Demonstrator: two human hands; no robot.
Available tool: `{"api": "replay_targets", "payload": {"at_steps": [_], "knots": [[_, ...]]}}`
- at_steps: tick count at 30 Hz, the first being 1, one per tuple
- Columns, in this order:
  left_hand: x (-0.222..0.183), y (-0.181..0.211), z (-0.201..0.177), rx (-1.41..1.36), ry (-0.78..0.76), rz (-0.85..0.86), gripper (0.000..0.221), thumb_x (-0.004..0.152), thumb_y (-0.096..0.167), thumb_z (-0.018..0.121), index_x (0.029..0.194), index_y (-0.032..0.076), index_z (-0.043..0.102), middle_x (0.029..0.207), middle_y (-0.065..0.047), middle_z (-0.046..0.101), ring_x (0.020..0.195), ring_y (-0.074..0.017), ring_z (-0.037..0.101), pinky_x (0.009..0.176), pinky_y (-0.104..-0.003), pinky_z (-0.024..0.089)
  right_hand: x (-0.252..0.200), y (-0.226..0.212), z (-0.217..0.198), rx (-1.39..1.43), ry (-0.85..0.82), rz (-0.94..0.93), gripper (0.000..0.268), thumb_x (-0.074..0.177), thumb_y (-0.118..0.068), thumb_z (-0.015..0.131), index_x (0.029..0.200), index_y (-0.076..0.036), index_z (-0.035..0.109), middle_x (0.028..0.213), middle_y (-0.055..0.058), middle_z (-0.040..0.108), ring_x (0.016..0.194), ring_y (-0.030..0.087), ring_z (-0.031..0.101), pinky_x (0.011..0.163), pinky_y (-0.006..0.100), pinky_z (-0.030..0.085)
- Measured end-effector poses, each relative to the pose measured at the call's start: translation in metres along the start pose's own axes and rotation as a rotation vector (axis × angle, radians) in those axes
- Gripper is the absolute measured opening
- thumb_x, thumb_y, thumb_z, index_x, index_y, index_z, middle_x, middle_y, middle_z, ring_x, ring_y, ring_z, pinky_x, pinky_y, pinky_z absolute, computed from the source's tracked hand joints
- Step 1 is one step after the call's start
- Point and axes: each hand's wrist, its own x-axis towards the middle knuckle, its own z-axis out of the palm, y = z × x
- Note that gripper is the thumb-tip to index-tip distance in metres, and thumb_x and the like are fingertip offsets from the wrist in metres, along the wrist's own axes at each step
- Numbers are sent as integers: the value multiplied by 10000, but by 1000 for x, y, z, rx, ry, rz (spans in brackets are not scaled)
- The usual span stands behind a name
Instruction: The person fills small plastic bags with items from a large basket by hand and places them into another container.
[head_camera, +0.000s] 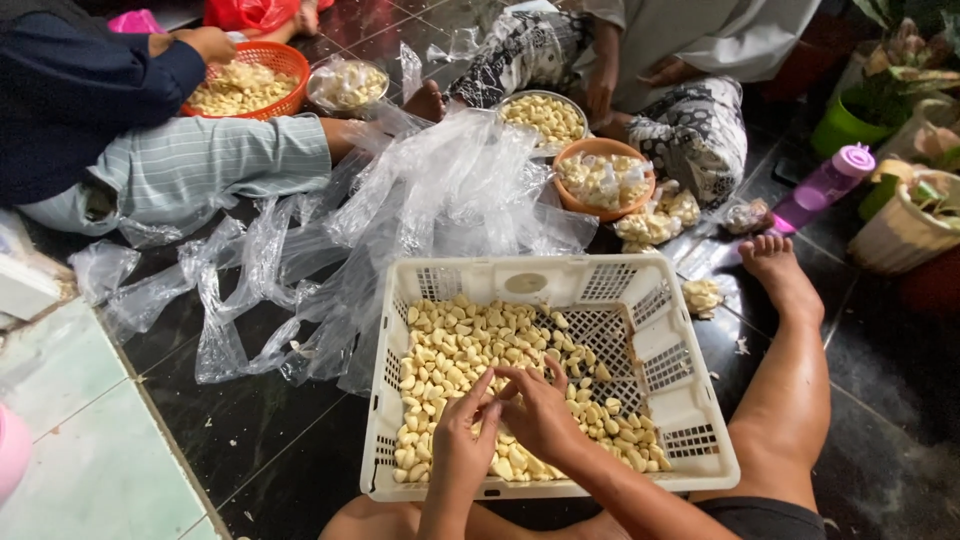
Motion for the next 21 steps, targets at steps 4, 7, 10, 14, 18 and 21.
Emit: {"api": "replay_targets", "payload": {"at_steps": [4,7,10,14,18,21], "knots": [[-2,2,17,-17,157,39,530,925,115,679,1437,158,549,1067,-72,738,926,-155,705,800,-233,670,-5,-5,5,-143,59,146,313,848,-107,766,1060,-162,541,746,-44,755,809,169,676,1071,443,273],[-3,11,22,-36,232,84,568,942,107,660,1476,101,468,1021,-71,720,900,-167,732,787,-254,673,-16,4,19,-169,83,224,153,919,-102,652,914,-157,509,727,-6,680,719,192,607,955,412,318],[-1,9,24,-113,225,75,578,948,111,662,1480,72,440,922,-54,712,860,-177,732,789,-285,661,-13,-1,12,-7,-49,466,100,942,-160,641,901,-190,555,780,-48,691,835,153,591,973,371,308],[0,11,19,-261,154,51,464,958,141,652,1408,97,544,873,-19,690,859,-165,702,803,-279,665,14,-31,-46,814,-365,845,48,1023,-85,568,977,-82,556,1196,185,763,1128,234,751,901,317,687],[3,5,19,-183,197,198,482,971,238,647,1414,89,529,955,-43,701,906,-190,703,841,-321,638,15,-11,-60,881,-461,813,288,923,-165,607,1197,-78,619,1150,106,660,971,212,667,864,326,584],[7,2,29,-221,182,395,604,957,31,678,1491,94,403,978,-66,654,925,-194,670,910,-330,621,12,-7,-49,941,-251,933,164,1000,-65,596,1160,-42,570,994,123,662,828,204,667,731,304,564]]}}
